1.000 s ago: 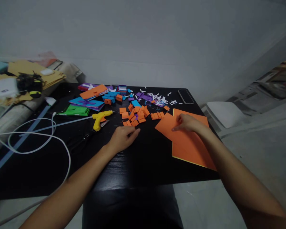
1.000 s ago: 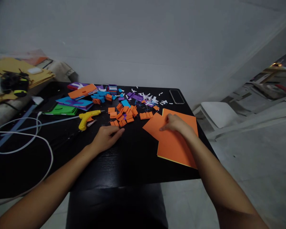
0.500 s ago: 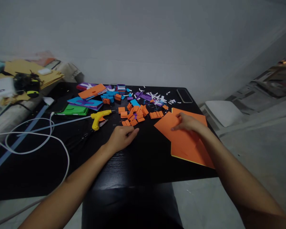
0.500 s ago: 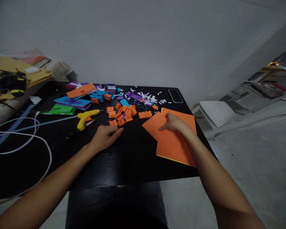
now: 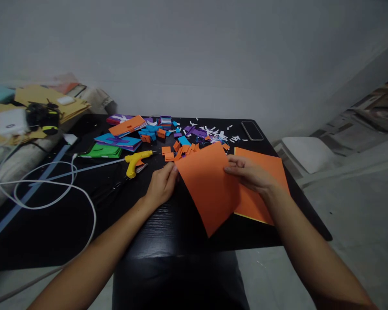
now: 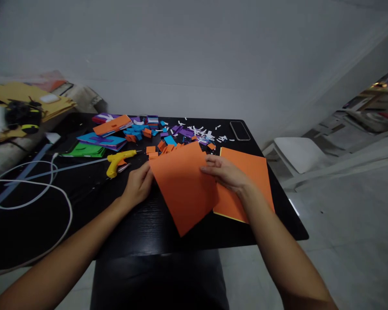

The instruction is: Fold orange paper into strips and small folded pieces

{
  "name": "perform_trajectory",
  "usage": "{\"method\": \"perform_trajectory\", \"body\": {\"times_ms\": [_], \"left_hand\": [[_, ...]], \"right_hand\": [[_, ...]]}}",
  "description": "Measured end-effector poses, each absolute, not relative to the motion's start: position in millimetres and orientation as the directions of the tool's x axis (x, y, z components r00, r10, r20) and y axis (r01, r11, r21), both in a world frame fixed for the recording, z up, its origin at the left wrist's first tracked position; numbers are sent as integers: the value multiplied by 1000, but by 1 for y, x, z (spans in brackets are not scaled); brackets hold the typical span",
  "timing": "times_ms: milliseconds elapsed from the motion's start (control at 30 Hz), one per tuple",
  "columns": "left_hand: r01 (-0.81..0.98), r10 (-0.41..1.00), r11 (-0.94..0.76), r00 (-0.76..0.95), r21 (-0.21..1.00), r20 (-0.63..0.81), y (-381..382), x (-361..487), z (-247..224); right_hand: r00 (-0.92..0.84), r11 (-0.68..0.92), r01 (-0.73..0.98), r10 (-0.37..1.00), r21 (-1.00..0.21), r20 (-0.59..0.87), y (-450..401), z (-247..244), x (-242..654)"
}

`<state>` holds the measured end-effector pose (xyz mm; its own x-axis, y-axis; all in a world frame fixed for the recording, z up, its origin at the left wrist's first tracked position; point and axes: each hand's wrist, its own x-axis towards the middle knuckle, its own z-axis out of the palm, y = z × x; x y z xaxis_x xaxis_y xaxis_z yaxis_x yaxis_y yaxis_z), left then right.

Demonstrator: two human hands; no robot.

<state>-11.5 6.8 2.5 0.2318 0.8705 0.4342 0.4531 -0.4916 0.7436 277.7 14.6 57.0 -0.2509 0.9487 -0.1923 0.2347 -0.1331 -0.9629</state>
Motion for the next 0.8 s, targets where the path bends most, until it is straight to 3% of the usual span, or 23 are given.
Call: {"method": "perform_trajectory", "body": {"times_ms": [100,267,467,633,800], "left_hand": [[351,911,-413,166,840,378,9,-15,0],[122,937,-307,212,944,278,13,-19,-7],[112,906,-271,365,956,214,9,-14,-8],[35,902,-183,404,983,153,5,-8,-7],[-26,913,-57,404,998,63,5,-3,4]], "right_hand": [[-355,-259,-103,911,-960,-208,25,40,241],[-277,-358,-249,917,-900,-288,29,4,197],[-181,-213,-189,967,-959,-179,12,-14,187],[-200,-62,-66,979,-996,-47,3,-18,183],[-204,-29,5,979,-1000,-29,-1,-21,180]]}}
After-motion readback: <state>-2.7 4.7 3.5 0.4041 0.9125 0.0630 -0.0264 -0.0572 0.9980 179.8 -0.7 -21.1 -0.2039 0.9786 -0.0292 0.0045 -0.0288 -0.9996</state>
